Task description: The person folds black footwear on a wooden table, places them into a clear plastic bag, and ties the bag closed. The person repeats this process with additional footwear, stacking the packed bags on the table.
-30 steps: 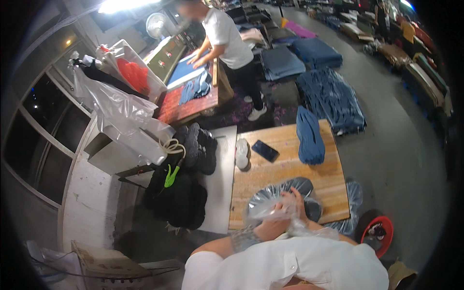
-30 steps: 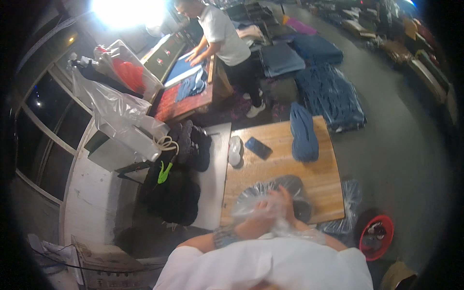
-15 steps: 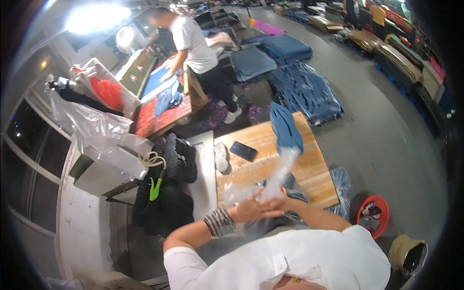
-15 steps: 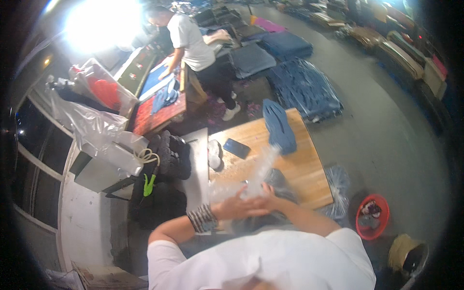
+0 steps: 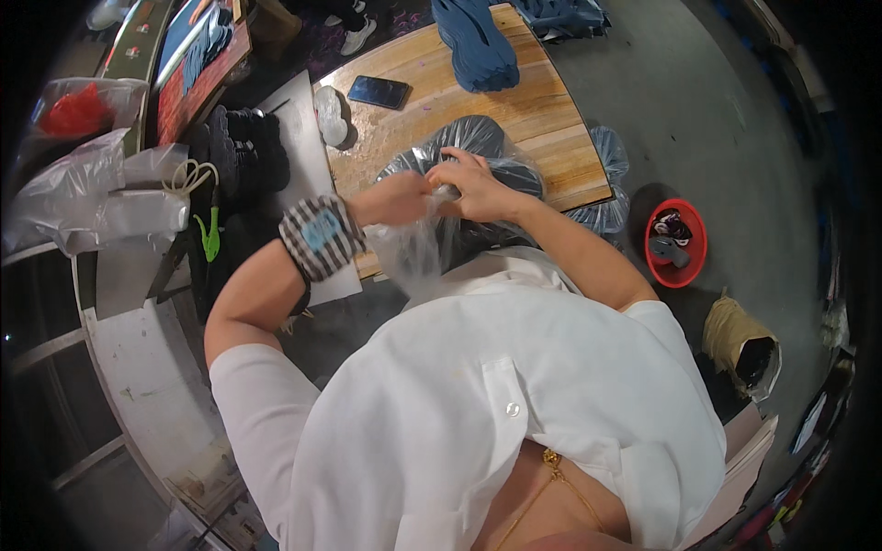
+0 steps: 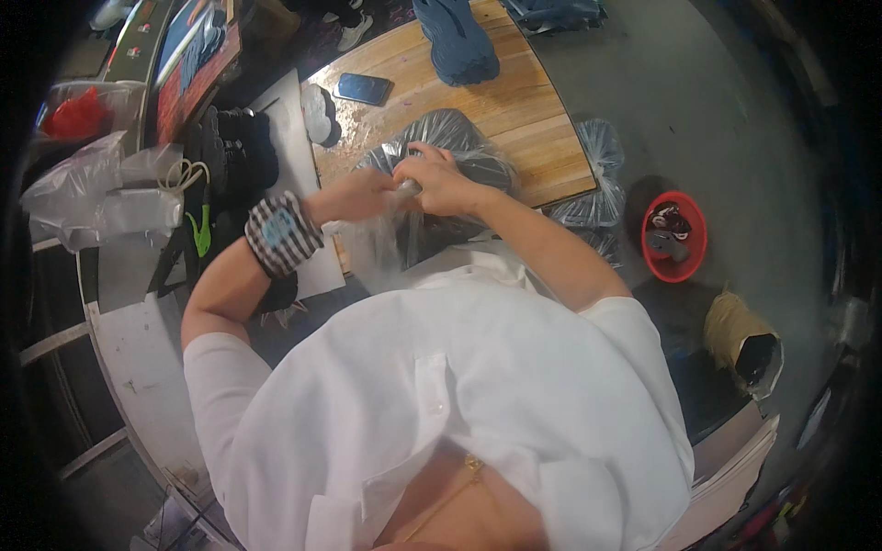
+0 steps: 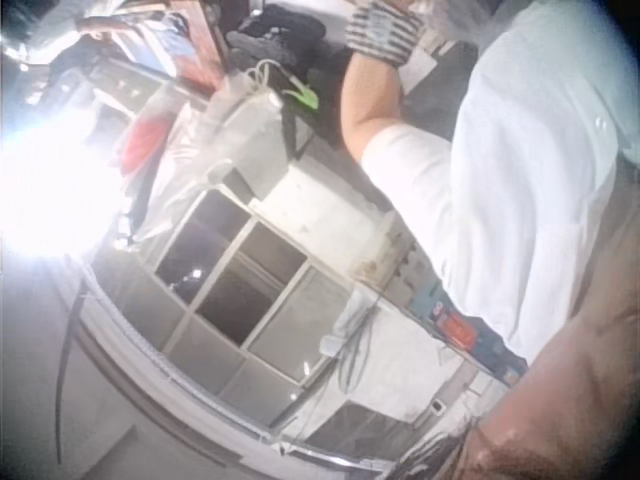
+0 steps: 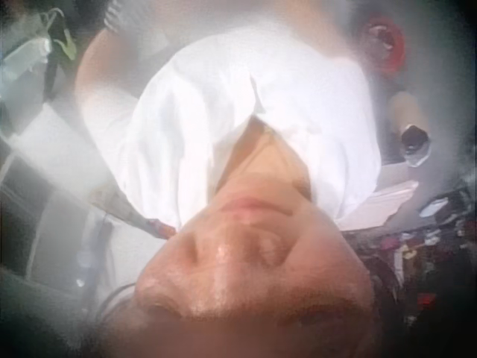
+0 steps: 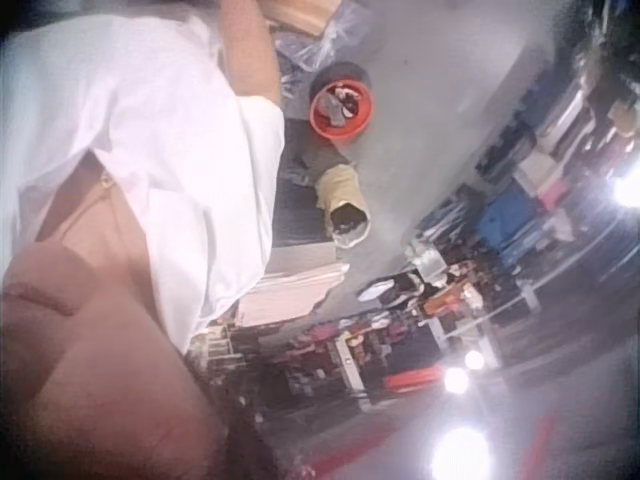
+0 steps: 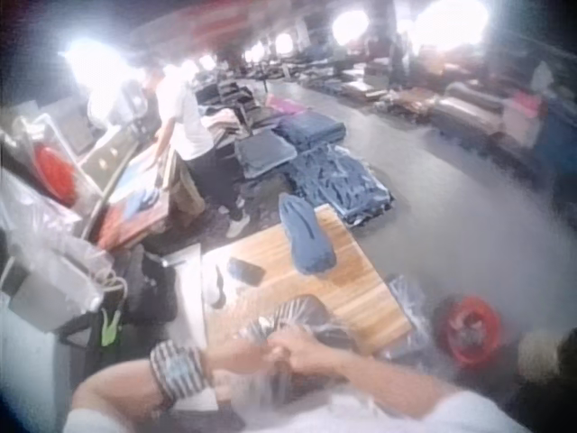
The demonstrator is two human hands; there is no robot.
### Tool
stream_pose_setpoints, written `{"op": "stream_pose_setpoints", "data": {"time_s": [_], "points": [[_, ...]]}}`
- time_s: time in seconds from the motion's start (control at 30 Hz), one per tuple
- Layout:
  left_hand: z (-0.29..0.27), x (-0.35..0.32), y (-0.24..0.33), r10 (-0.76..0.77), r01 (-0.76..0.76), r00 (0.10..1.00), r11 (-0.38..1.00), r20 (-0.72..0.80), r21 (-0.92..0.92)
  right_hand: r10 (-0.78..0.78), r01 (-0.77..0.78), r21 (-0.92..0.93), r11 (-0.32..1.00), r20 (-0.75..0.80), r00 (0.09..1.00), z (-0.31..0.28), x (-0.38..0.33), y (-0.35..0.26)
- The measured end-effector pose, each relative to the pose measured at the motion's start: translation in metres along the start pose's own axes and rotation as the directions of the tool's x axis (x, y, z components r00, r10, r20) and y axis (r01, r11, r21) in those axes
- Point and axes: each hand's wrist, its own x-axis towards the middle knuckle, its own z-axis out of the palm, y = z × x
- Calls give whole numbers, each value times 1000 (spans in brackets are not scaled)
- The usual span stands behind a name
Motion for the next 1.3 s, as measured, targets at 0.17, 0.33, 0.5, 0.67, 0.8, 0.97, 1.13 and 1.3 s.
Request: {"op": "stream_pose_setpoints", "data": {"time_s": [0.17, 0.33, 0.5, 0.67, 0.8, 0.97, 1.13, 1.3], "points": [[21, -10, -21, -444, 394, 881, 491, 166, -777, -309, 168, -471, 866, -241, 920, 20, -6, -17], [19, -40, 1, -360, 245, 913, 114, 190, -963, -173, 145, -147, 978, -194, 966, 46, -2, -1], [-11, -78, 5, -415, -39, 899, 236, -138, -971, -147, 137, -100, 986, -111, 983, 43, 1, 12], [40, -98, 11, 201, -164, 823, 980, -532, 116, 74, -96, 135, 986, 158, 985, 9, 11, 0], [59, -62, 18, 657, -363, 664, 700, -356, 615, 174, -238, 58, 969, 521, 835, -13, 21, -3], [17, -17, 6, 690, -107, 637, 519, -342, 848, -10, -153, 252, 955, 548, 837, -15, 31, 16], [28, -41, 11, 167, 73, 939, 755, -300, 651, -119, 92, 83, 992, 423, 898, -5, 39, 24], [30, -50, 16, -20, 166, 917, 927, -398, 336, -112, 94, 78, 993, 270, 956, 1, 22, 6]]}}
